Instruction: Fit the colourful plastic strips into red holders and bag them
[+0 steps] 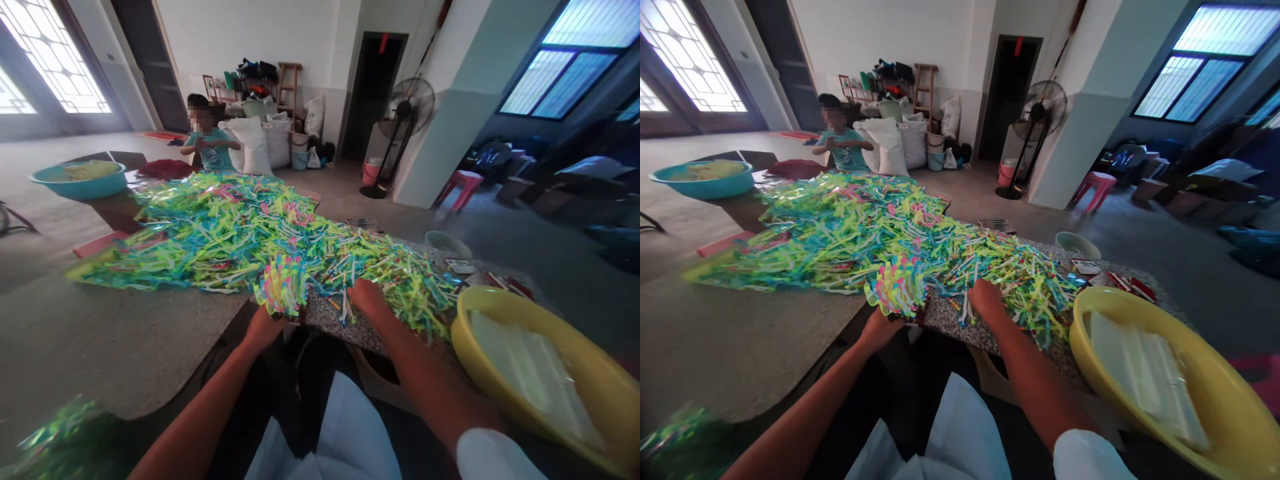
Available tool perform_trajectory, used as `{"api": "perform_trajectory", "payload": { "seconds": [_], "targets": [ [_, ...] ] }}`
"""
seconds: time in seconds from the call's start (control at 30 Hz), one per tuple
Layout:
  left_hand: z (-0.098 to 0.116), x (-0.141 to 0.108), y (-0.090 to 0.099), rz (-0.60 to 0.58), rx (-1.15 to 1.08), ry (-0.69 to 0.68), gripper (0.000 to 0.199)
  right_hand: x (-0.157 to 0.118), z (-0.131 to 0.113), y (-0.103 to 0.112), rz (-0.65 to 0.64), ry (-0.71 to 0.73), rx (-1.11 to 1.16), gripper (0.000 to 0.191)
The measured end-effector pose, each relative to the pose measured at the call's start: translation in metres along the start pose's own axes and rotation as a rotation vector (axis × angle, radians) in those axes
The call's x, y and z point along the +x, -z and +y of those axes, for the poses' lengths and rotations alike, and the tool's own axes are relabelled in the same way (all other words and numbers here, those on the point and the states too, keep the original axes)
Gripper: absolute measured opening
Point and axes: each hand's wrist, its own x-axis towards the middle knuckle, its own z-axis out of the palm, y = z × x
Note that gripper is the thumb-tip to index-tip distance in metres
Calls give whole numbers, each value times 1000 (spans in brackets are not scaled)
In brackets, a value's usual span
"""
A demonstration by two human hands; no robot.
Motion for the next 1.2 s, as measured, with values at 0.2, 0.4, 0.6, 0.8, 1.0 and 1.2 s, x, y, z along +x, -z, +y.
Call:
{"api": "perform_trajectory", "payload": {
  "seconds": [0.2,0.4,0.6,0.8,1.0,1.2],
  "targets": [
    [-4,0,-2,-7,5,17,47,-7,1,-10,52,-59,37,46],
    [-1,-1,0,-12,-11,34,53,-9,13,-15,-7,-77,69,35],
    [-1,-2,0,2,9,47,49,-16,14,-2,66,-61,317,35],
    [-1,-1,-2,4,-26,1,52,-63,-38,-11,-78,178,827,33],
    [-3,-1,-5,-2,-7,-11,44,-75,-76,-43,-4,404,573,22],
    [-1,0,-5,-20,-19,-37,41,-68,-76,-59,31,436,342,23]
  ]
}}
